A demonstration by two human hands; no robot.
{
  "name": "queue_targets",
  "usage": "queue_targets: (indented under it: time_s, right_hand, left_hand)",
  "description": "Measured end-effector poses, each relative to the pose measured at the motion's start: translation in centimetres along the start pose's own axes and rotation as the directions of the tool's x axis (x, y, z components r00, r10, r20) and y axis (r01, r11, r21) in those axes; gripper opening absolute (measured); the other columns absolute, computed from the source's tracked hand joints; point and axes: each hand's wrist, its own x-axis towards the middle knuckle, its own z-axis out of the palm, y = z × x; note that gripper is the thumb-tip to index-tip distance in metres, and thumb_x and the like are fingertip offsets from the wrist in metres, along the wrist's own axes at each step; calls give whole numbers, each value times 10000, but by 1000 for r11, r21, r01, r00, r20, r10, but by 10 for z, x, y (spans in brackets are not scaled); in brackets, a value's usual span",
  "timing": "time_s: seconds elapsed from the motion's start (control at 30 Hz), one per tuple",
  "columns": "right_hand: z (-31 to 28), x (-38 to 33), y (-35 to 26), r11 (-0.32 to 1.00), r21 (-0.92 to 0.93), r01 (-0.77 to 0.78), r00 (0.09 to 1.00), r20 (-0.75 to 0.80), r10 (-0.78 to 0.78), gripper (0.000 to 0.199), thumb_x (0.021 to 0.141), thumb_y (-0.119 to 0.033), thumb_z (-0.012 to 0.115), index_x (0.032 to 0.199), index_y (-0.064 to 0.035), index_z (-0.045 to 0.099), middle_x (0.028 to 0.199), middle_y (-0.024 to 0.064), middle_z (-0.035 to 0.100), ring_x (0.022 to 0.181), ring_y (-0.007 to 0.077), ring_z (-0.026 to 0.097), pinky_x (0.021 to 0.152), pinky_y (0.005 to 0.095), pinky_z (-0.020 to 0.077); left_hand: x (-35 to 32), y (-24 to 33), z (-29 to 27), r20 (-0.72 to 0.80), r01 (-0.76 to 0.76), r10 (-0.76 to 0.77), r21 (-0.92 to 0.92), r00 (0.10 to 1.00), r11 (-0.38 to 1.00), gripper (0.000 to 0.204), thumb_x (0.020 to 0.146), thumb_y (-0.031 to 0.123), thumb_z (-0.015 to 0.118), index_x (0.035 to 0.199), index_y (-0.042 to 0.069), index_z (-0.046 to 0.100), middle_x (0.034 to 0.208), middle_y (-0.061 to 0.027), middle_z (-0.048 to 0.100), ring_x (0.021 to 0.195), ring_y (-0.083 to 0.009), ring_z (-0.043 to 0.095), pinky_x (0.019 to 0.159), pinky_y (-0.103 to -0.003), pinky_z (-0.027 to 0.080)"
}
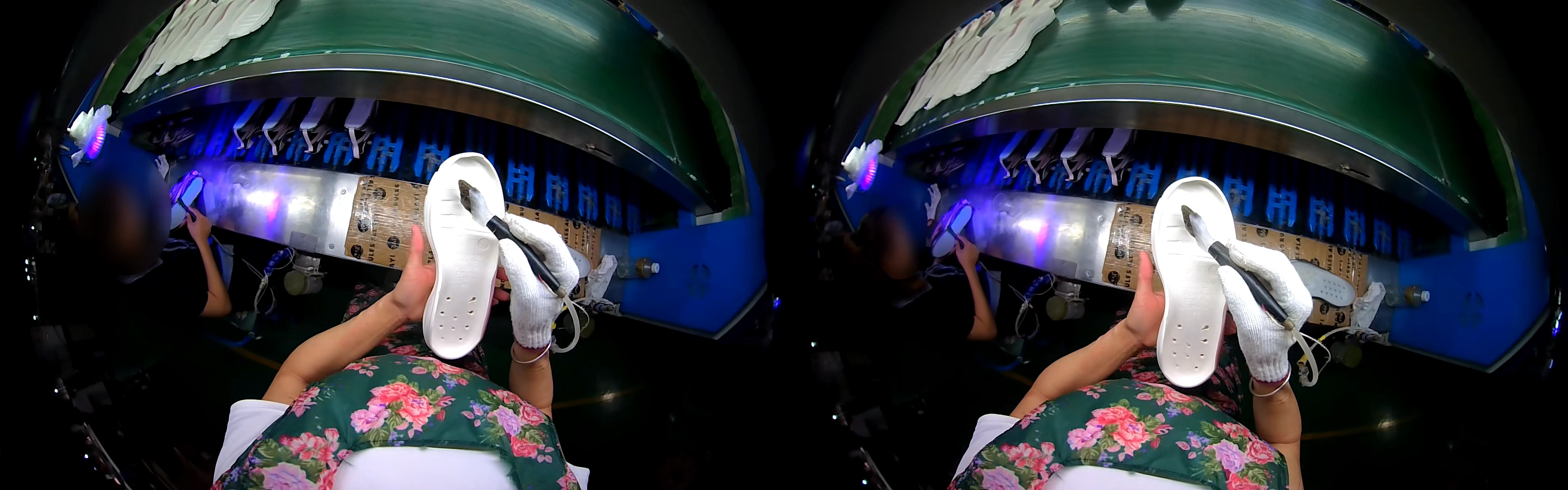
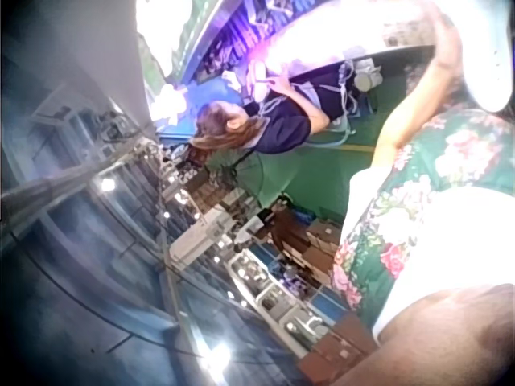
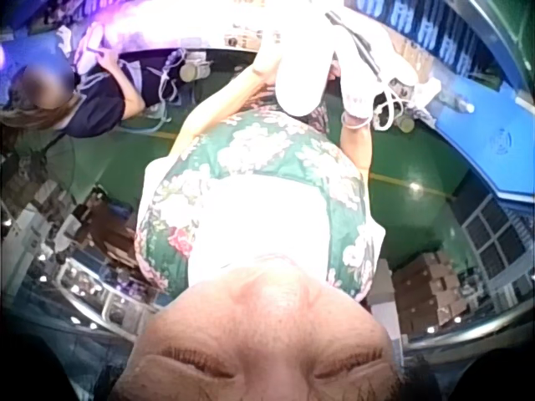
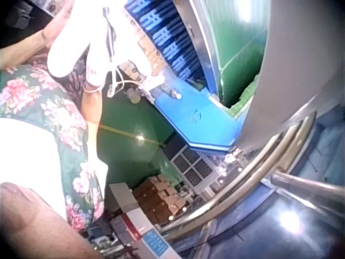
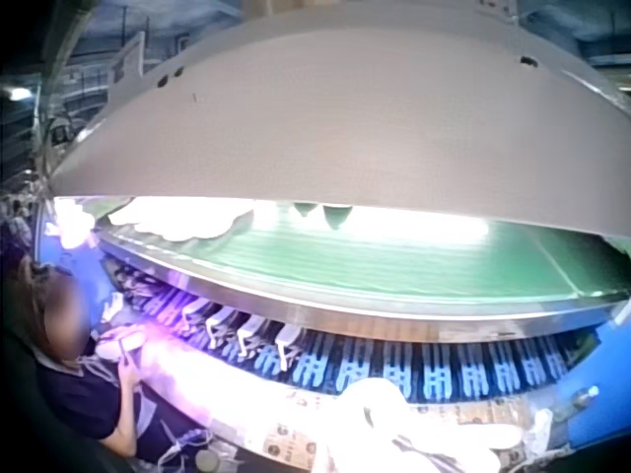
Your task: The person takes shoe soles from an upper conveyor belt, applies adhesive to their surfaces and rims using an applicator brush, and places them back onto the conveyor belt.
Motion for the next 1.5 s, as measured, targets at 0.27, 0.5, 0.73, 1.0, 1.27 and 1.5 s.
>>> queue_targets:
  time_s: [0.27, 0.5, 0.73, 1.0, 1.27, 1.5]
  right_hand:
    - [6, -1, -2, 993, -92, 78, 997, 25, -76, 256, 776, 25, 769, 1025, 17, 709, 999, 148, 718, 891, 222, 710, 792, 302, 552]
    - [16, 7, -1, 925, -200, 323, 946, 67, -316, 269, 763, 45, 769, 1020, -5, 712, 986, 153, 723, 884, 251, 712, 790, 322, 553]
    - [19, 3, -2, 829, -320, 459, 889, 153, -432, 382, 695, 21, 756, 1073, -4, 710, 1016, 153, 712, 925, 306, 684, 816, 364, 543]
    - [21, -13, -9, 943, -137, 303, 937, 221, -270, 280, 712, 62, 761, 977, -12, 709, 949, 150, 711, 843, 292, 696, 786, 363, 547]
    - [22, -12, -7, 850, -277, 447, 888, 253, -384, 321, 708, 69, 746, 1013, -30, 722, 983, 152, 710, 893, 293, 691, 802, 364, 537]
    - [18, -7, 3, 939, -151, 310, 949, 115, -295, 313, 737, 38, 754, 1041, -27, 716, 992, 153, 715, 886, 288, 700, 780, 364, 555]
  left_hand:
    - [-2, -9, -1, -89, -42, 27, -167, 996, 985, 1149, 773, 912, 31, 1474, 69, 377, 1239, -201, 615, 1070, -344, 659, 938, -477, 542]
    - [-1, -12, 5, -374, -31, 173, 356, 911, 934, 1056, 830, 878, 111, 1492, 95, 363, 1314, -122, 587, 1166, -265, 609, 1013, -417, 496]
    - [-5, -17, -7, -274, -58, 249, 558, 929, 828, 987, 886, 817, 75, 1565, 115, 218, 1530, -117, 383, 1389, -276, 409, 1154, -434, 349]
    - [-11, -10, -2, -324, -45, 223, 478, 919, 877, 988, 881, 812, 66, 1543, 107, 266, 1470, -110, 455, 1330, -240, 476, 1117, -405, 400]
    - [-18, -2, -7, -249, -30, 216, 587, 944, 809, 978, 889, 805, 75, 1551, 106, 249, 1479, -114, 444, 1338, -241, 469, 1117, -403, 396]
    - [-22, 15, -11, -177, -39, 181, 602, 967, 797, 986, 882, 813, 39, 1564, 121, 205, 1530, -134, 374, 1404, -281, 391, 1161, -450, 340]
